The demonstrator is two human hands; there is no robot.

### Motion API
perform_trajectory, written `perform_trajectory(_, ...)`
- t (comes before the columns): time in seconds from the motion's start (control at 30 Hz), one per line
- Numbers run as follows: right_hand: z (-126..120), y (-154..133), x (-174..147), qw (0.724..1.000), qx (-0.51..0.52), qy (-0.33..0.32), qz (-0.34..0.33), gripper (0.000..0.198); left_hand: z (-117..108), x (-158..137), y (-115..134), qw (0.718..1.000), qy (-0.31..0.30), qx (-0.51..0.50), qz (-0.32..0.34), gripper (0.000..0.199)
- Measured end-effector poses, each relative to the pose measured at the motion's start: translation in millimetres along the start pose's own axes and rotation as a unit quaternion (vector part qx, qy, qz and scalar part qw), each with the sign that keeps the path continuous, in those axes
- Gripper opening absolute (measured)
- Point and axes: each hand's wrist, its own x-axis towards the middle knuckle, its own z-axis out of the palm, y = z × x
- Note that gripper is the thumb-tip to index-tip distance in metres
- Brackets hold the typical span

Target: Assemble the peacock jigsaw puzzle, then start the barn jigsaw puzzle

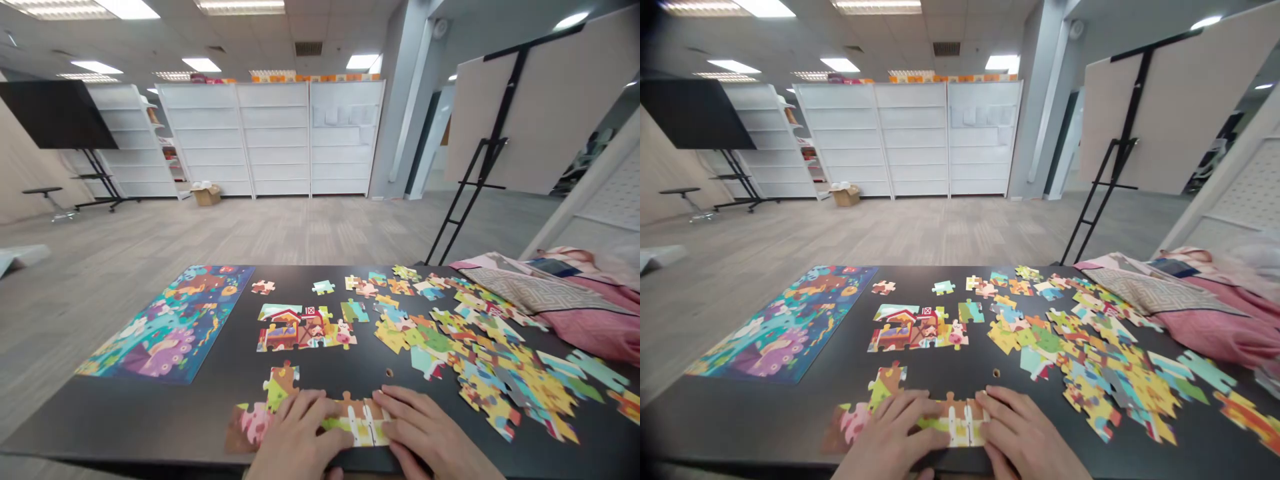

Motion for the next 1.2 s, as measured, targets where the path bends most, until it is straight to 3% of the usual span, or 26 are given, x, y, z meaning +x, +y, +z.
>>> perform_trajectory(0.23, -3.9, 0.3, 6.6, 0.998, 0.057, -0.008, 0.000, 0.036, -19.0, 31.7, 12.9, 0.998, -0.043, -0.051, -0.019, 0.032)
perform_trajectory(0.4, 3.6, 7.6, -1.2, 0.996, 0.071, -0.041, 0.034, 0.031, -15.0, 26.9, 11.2, 0.997, -0.026, -0.067, -0.015, 0.028)
perform_trajectory(0.63, 20.2, 15.3, -11.0, 0.997, 0.065, 0.016, 0.045, 0.037, -27.3, 30.1, 14.8, 0.993, -0.061, -0.092, -0.036, 0.035)
perform_trajectory(0.87, 22.8, 15.9, -13.8, 0.998, 0.034, 0.026, 0.044, 0.035, -21.8, 27.7, 17.9, 0.982, -0.041, -0.152, -0.100, 0.043)
perform_trajectory(1.2, 23.2, 12.6, -12.8, 0.994, 0.017, 0.014, 0.110, 0.039, -21.3, 28.5, 14.6, 0.995, -0.052, -0.083, -0.036, 0.039)
